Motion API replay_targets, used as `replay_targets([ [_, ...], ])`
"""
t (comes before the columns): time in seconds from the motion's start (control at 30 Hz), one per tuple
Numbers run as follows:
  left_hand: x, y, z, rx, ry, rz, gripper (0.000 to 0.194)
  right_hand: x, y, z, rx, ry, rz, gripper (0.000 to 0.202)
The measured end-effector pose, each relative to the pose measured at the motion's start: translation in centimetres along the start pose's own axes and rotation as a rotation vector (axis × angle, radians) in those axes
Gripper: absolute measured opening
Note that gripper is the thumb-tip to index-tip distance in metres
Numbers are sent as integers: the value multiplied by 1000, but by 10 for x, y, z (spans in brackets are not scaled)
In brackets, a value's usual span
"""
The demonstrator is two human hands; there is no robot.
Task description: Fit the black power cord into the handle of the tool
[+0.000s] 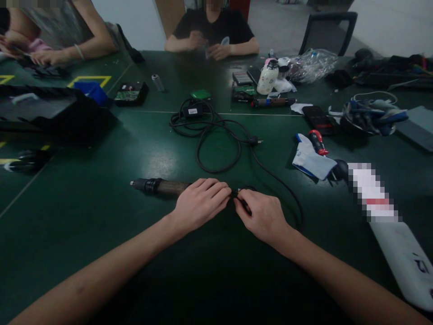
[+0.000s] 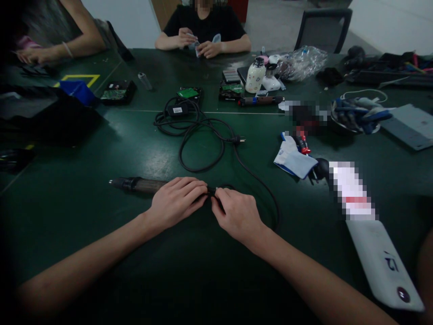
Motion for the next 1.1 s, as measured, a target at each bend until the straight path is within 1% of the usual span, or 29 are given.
replay_targets([
  [0.43,0,-1,0,0,-15,15,22,0,0,1,1,13,-6,18],
  [0.6,-1,0,-1,-6,-18,-1,20,-1,0,2,-1,5,-14,17],
  [0.73,-1,0,-1,5,-25,8,23,-2,0,2,-5,0,1,17],
  [0.87,0,-1,0,-2,-18,-9,20,-3,0,2,0,-2,3,16],
  [1.0,0,-1,-1,11,-26,6,23,-2,0,2,-5,-6,-7,17],
  [1.1,-1,-1,0,6,-26,9,21,-1,0,1,-1,3,-10,16],
])
Point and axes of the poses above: each hand's wrist, its own y-axis away from the middle knuckle, its own x-axis out of the palm, z = x × y, the point moved 2 cm from there along -y, towards the middle knuckle, and after that the axes turned 1 degree about z, right-handed, at the moved point
